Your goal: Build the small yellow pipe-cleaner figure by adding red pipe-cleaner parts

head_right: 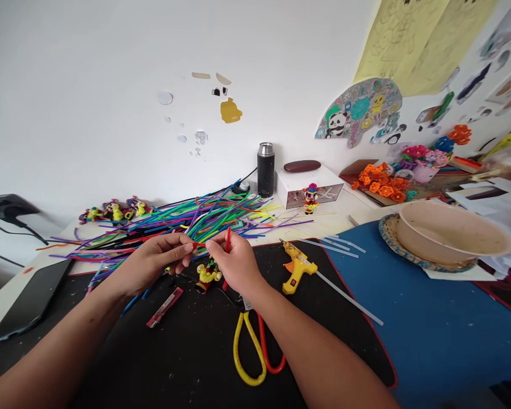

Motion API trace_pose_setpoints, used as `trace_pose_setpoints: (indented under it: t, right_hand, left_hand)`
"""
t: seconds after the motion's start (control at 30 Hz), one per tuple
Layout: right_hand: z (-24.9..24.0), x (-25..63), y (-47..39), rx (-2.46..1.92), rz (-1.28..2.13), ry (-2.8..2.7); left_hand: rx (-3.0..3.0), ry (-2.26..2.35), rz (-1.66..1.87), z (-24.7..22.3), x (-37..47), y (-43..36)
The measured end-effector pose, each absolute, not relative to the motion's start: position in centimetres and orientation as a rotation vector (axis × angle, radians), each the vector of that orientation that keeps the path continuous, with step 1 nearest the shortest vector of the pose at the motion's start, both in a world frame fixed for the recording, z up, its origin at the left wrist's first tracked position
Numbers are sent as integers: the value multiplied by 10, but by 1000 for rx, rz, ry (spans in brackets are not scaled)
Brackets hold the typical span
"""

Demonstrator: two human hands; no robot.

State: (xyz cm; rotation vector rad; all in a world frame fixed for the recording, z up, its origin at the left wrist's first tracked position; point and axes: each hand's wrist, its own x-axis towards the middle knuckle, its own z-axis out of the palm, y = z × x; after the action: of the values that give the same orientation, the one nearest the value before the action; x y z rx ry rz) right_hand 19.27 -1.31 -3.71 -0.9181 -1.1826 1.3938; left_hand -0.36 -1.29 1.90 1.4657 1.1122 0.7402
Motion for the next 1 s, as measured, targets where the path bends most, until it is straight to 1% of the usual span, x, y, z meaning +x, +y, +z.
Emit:
trace_pose_setpoints:
  t: [0.47, 0.63, 0.8, 1.0]
  right_hand:
    - [-27, 190, -17, -710, 1730, -849]
    - [-26, 190, -17, -718, 1672, -848]
    - [-27, 190, -16, -774, 1604, -913]
    - [-32, 188, -19, -797, 1534, -1071]
  left_hand:
    - [1404, 1066, 912, 2, 1, -12]
    - [1376, 1056, 894, 2, 3, -14]
    - [1510, 1135, 908, 17, 3, -16]
    - [1616, 1204, 780, 24, 6, -19]
